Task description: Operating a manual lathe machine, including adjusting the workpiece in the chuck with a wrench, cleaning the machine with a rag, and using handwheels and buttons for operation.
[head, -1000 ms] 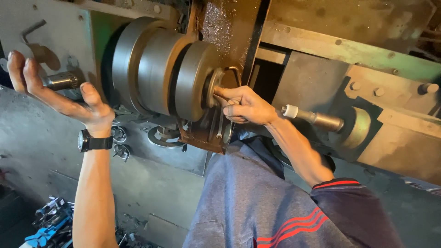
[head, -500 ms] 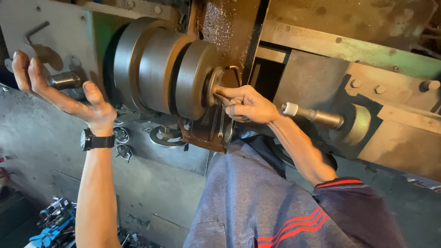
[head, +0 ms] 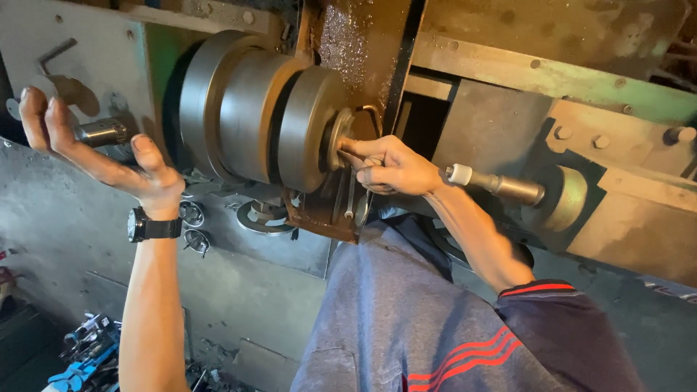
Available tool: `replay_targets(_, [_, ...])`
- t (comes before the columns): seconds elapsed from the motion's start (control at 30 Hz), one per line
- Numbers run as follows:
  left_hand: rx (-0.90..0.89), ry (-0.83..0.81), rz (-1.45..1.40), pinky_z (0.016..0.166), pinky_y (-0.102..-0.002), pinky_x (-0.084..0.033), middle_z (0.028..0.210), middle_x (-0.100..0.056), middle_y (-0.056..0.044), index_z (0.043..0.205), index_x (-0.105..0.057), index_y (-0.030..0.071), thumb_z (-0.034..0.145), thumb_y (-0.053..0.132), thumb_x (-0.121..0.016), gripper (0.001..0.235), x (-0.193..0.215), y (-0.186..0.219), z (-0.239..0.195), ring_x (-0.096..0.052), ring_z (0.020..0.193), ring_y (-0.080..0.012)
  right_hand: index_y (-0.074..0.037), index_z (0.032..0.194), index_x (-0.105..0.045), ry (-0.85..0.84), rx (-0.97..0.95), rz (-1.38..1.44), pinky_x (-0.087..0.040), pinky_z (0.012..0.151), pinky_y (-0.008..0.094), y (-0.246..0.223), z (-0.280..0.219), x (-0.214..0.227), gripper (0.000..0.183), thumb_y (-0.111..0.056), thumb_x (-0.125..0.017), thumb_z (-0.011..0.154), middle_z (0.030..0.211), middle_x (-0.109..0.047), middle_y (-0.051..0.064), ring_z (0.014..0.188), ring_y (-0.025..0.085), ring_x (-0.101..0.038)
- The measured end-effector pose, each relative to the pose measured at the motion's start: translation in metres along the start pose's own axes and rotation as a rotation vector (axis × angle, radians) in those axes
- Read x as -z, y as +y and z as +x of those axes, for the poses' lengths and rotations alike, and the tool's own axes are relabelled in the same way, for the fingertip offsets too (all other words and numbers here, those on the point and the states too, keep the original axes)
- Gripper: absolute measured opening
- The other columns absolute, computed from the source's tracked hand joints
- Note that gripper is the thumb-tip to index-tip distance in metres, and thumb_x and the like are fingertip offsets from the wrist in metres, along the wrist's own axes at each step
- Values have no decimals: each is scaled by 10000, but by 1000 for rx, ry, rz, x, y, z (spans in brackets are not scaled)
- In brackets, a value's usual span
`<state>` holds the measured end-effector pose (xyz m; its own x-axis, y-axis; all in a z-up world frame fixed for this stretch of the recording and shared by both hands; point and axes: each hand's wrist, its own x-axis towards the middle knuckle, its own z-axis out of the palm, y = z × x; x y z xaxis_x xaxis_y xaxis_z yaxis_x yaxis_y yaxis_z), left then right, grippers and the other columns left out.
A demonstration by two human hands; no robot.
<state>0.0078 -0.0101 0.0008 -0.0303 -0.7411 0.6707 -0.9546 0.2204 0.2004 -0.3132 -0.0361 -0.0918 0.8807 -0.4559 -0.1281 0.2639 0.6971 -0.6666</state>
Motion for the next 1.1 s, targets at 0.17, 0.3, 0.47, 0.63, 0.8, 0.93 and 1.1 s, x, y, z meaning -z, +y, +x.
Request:
replay_targets(0.17, [34,-47,-6,1101,-493,-334,1385,-290,-52,1317,-341,76,877,399,-482,564,4,3,-2,-325,1317,-260,-30,1321,-432,6,-24,-73,-315,437,182,-1,2,0,503,49,-428,824,567,-276,-40,454,48,-286])
replay_targets(0.3, [41,-49,33,1101,-506,-317,1374,-302,-66,1297,-376,23,881,425,-459,584,4,4,-2,-324,1311,-263,-23,1262,-472,-7,-9,-54,-310,434,182,0,2,0,447,66,-411,829,567,-297,-30,452,57,-285])
replay_targets(0.47, [-15,-15,-6,1072,-447,-401,1387,-300,-15,1319,-360,71,873,354,-491,544,2,-1,-5,-359,1296,-231,-23,1149,-522,-13,0,-23,-323,449,172,1,1,0,320,66,-415,861,634,-310,-33,478,43,-299])
replay_targets(0.63, [24,-20,-19,1116,-452,-393,1384,-291,-21,1328,-355,70,889,351,-481,536,1,-1,-6,-343,1314,-221,-29,1319,-430,25,-40,-90,-295,437,183,-5,-1,-5,502,59,-398,826,628,-283,-33,469,47,-292])
replay_targets(0.8, [22,-22,11,1099,-469,-375,1394,-289,-16,1331,-362,71,865,394,-496,582,2,-10,-12,-352,1311,-242,-55,1259,-436,39,15,-299,-315,449,180,0,-6,-6,417,3,-431,846,653,-353,-41,494,46,-336])
replay_targets(0.93, [48,7,16,1110,-460,-409,1418,-255,1,1347,-340,100,850,392,-530,607,-2,-17,-17,-365,1306,-266,-95,1414,-257,388,168,-646,-428,560,224,27,-29,-37,515,-135,-450,938,616,-527,-7,503,78,-458])
replay_targets(1.1, [156,118,5,1126,-470,-320,1362,-352,-108,1338,-349,77,948,318,-506,485,-1,-7,-23,-345,1303,-286,-73,1311,-421,946,135,-319,-418,478,219,80,-98,-43,412,-125,-463,904,527,-497,47,443,95,-428])
